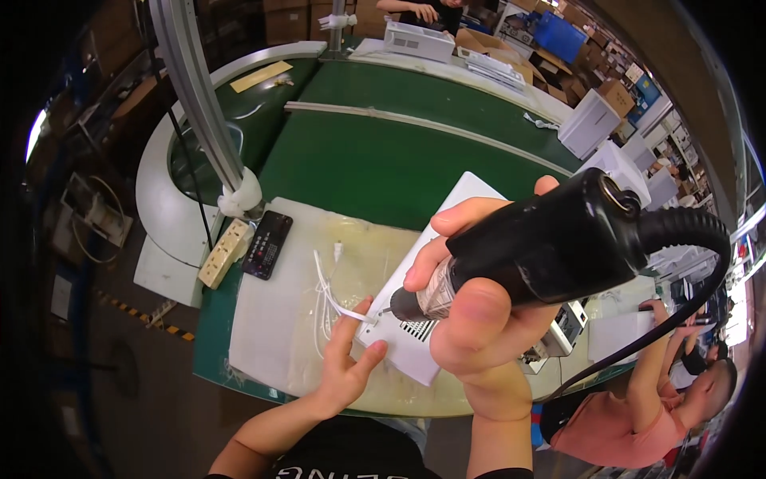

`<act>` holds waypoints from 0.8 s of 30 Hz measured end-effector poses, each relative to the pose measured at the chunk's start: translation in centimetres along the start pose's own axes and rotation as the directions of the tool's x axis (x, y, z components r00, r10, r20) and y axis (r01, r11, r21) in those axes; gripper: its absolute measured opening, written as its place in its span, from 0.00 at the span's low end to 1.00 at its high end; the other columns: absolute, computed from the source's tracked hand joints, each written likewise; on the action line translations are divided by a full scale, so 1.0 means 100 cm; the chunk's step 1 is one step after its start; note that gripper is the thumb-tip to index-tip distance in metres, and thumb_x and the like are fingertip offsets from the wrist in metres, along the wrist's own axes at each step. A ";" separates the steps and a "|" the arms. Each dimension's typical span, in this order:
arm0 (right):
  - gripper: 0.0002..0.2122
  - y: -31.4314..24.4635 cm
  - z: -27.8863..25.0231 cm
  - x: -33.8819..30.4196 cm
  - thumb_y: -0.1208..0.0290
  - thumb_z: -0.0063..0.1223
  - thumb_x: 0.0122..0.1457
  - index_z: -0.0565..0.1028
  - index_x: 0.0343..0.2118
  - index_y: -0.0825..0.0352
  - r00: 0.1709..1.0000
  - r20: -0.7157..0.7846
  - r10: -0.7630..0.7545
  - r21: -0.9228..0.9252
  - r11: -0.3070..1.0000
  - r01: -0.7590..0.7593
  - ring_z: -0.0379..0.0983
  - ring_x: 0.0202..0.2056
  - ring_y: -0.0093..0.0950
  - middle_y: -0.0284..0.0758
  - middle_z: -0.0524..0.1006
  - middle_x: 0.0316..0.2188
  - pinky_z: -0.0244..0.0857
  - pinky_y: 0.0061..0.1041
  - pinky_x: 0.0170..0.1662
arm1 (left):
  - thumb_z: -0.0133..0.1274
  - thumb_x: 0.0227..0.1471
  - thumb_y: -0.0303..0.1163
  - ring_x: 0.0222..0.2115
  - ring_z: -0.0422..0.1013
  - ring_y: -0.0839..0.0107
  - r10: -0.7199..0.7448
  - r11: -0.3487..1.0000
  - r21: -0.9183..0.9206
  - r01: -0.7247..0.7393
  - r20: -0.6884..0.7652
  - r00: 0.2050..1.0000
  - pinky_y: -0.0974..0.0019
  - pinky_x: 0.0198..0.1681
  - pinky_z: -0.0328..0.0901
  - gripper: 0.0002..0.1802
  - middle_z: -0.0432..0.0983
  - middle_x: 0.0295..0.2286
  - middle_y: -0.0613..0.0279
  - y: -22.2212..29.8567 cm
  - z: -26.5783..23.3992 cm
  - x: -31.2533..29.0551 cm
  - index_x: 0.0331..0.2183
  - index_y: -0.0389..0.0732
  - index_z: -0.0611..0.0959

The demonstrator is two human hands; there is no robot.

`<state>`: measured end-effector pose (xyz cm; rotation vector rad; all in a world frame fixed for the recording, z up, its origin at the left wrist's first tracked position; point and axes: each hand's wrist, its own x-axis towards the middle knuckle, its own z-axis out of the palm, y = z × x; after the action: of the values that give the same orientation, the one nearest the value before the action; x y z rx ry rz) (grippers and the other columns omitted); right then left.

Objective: Assembling plastic housings for electronic devices using an electric screwdriver on a factory line.

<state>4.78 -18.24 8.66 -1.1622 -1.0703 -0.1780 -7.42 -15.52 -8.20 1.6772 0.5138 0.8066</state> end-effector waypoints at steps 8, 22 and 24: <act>0.38 -0.004 0.007 -0.002 0.40 0.35 0.59 0.45 0.58 0.71 0.995 -0.059 0.081 -0.010 0.997 -0.082 0.67 0.17 0.21 0.37 0.68 0.33 0.67 0.19 0.22 | 0.53 0.50 0.32 0.50 0.62 0.49 0.043 0.999 0.007 -0.043 -0.016 0.999 0.54 0.56 0.49 0.31 0.65 0.50 0.44 -0.003 0.003 0.001 0.53 0.30 0.65; 0.44 0.010 0.022 -0.012 0.37 0.46 0.51 0.44 0.61 0.64 0.979 0.030 0.203 0.073 0.976 -0.205 0.66 0.16 0.22 0.37 0.68 0.31 0.67 0.20 0.20 | 0.53 0.49 0.32 0.51 0.62 0.49 0.061 0.998 0.015 -0.061 -0.011 0.998 0.55 0.55 0.52 0.31 0.64 0.51 0.43 -0.007 0.002 0.001 0.53 0.29 0.64; 0.43 0.012 0.021 -0.011 0.38 0.46 0.52 0.45 0.61 0.65 0.979 0.050 0.196 0.096 0.975 -0.200 0.66 0.16 0.22 0.37 0.68 0.31 0.67 0.20 0.20 | 0.53 0.49 0.31 0.51 0.62 0.50 0.048 0.999 0.004 -0.048 -0.014 0.999 0.56 0.55 0.53 0.31 0.64 0.51 0.44 -0.006 0.001 0.000 0.53 0.29 0.64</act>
<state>3.76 -16.45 7.03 -1.1774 -0.9801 0.0556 -7.32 -15.45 -8.81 1.6935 0.4862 0.8532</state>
